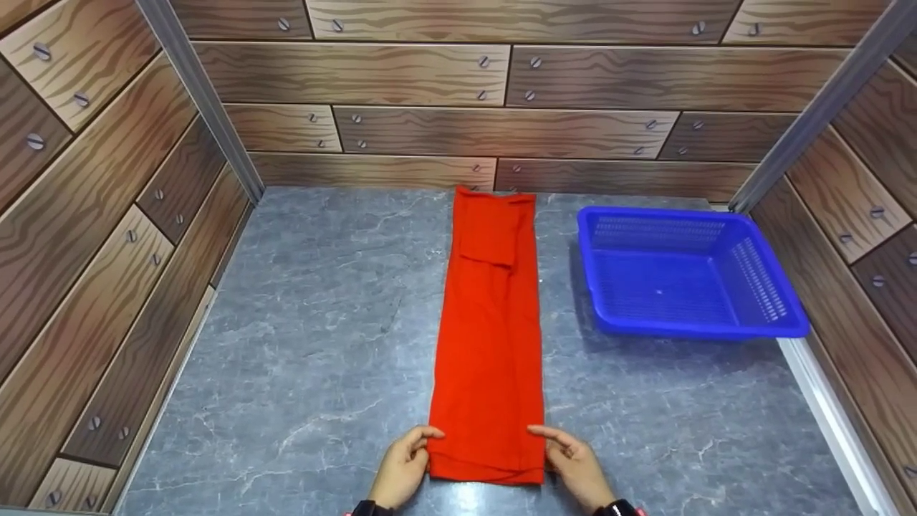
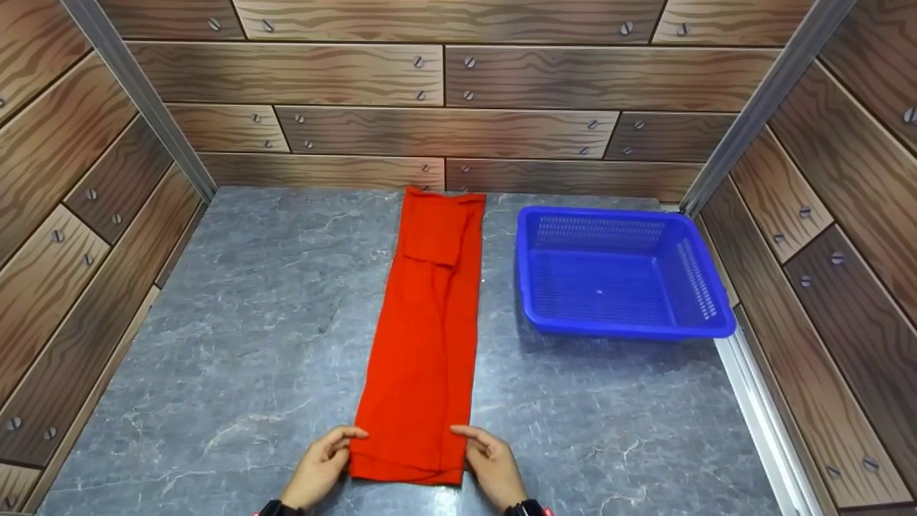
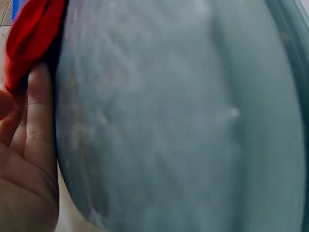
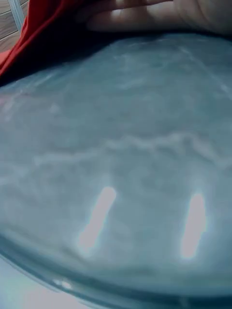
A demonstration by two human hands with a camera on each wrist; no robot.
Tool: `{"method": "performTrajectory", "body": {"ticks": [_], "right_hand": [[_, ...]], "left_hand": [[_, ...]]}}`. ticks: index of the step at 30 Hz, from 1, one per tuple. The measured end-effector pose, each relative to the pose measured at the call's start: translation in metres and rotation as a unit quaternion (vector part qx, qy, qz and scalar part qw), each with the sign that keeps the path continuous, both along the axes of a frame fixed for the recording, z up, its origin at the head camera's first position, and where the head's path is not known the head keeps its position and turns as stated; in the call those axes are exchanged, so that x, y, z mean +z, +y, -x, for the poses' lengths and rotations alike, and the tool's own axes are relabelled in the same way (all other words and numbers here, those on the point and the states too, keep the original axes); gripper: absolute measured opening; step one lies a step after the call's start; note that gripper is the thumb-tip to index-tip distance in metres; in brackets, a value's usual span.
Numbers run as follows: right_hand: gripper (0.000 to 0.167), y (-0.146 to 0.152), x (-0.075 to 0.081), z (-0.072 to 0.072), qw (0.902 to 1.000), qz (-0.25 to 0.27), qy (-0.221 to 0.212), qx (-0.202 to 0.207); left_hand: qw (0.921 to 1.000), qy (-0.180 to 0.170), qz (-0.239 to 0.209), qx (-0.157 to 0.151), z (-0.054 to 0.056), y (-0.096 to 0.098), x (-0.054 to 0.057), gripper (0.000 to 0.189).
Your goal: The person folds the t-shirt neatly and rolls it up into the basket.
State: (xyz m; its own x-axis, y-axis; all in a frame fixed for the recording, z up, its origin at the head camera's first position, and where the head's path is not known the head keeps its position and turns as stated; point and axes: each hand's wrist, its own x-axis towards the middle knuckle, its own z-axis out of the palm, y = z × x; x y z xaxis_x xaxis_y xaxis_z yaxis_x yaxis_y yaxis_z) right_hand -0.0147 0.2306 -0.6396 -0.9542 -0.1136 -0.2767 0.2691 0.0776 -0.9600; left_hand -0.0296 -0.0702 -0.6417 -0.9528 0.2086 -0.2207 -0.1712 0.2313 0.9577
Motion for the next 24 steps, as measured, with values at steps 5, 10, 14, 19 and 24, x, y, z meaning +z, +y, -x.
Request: {"method": "performTrajectory", "body": {"ticks": [5,10,14,19,24], "right_hand": [[0.037,-0.003,-0.002,-0.002,0.9996,0.01,0.024,0.009],[0.031,-0.009,-0.004,-0.003,0.9988,0.001,0.049,0.001],[0.025,-0.013,-0.006,-0.004,0.9961,-0.037,0.08,-0.007],[0.022,-0.013,-0.005,-0.003,0.9917,-0.086,0.095,-0.015],[0.021,-0.014,-0.006,-0.003,0.9911,-0.087,0.099,-0.018]], "left_hand": [[0.9999,0.015,0.001,0.003,0.003,0.002,0.0,0.038],[0.9997,0.018,0.009,0.016,0.003,0.001,0.004,0.032],[0.9925,0.077,0.093,0.016,0.005,0.0,0.007,0.032],[0.9764,0.126,0.175,0.01,0.006,0.002,0.013,0.033],[0.9753,0.128,0.18,0.003,0.007,-0.001,0.013,0.027]]}}
